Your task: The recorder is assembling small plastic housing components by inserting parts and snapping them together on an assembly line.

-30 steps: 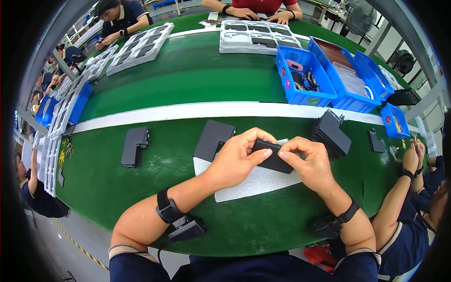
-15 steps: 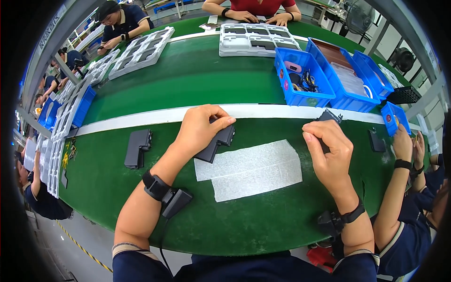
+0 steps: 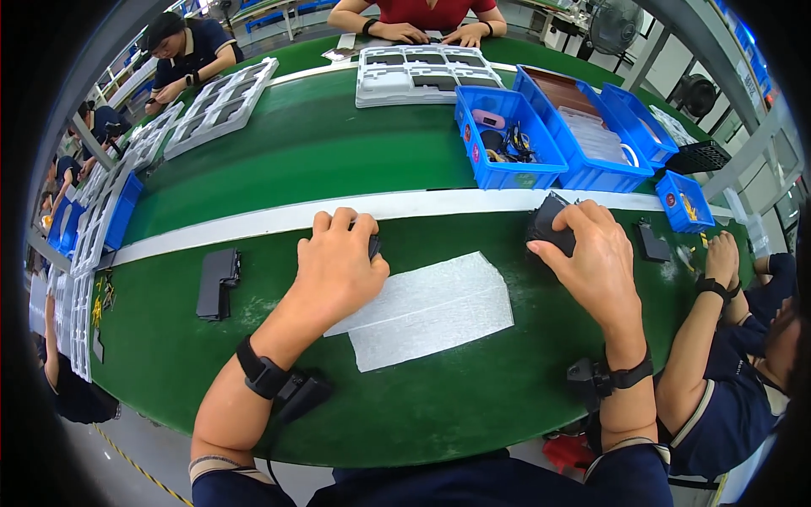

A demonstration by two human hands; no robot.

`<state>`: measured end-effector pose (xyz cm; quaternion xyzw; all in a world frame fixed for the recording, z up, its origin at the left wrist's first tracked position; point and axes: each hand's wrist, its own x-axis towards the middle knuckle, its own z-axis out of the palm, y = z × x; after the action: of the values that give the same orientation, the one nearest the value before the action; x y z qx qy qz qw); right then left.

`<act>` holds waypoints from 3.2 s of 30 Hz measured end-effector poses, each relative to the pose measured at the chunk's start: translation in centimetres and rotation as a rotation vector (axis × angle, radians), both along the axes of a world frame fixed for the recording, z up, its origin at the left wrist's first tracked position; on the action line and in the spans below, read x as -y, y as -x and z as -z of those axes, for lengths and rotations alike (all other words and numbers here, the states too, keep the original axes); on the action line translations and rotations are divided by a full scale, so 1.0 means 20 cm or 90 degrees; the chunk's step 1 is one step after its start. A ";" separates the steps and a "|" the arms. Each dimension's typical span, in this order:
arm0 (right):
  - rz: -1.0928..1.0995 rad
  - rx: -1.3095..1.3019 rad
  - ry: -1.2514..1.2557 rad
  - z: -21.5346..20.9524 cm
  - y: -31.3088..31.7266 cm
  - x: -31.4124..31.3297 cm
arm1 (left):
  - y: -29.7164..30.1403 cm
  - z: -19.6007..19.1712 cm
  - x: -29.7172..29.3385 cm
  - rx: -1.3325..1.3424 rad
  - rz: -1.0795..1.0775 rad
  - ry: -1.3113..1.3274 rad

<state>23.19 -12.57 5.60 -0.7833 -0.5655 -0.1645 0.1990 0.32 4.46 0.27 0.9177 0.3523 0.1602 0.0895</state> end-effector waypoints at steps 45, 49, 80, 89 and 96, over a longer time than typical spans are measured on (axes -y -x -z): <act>-0.352 -0.005 -0.031 0.16 0.21 -0.09 | -0.14 0.01 0.20 0.524 0.085 0.781; -0.405 -0.110 -0.029 0.22 0.22 -0.11 | -0.13 0.03 0.16 0.462 0.127 0.793; -0.294 -0.346 -0.090 0.15 0.20 -0.08 | -0.11 0.03 0.19 0.475 0.144 0.775; -0.337 -0.191 -0.144 0.17 0.20 -0.10 | -0.12 0.05 0.21 0.493 0.171 0.764; -0.374 -0.188 -0.150 0.18 0.21 -0.10 | -0.12 0.03 0.20 0.373 0.162 0.678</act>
<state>19.05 -10.52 2.01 -0.5741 -0.7089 -0.0491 0.4068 2.66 0.48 -0.26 0.6994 0.2328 0.1958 0.6467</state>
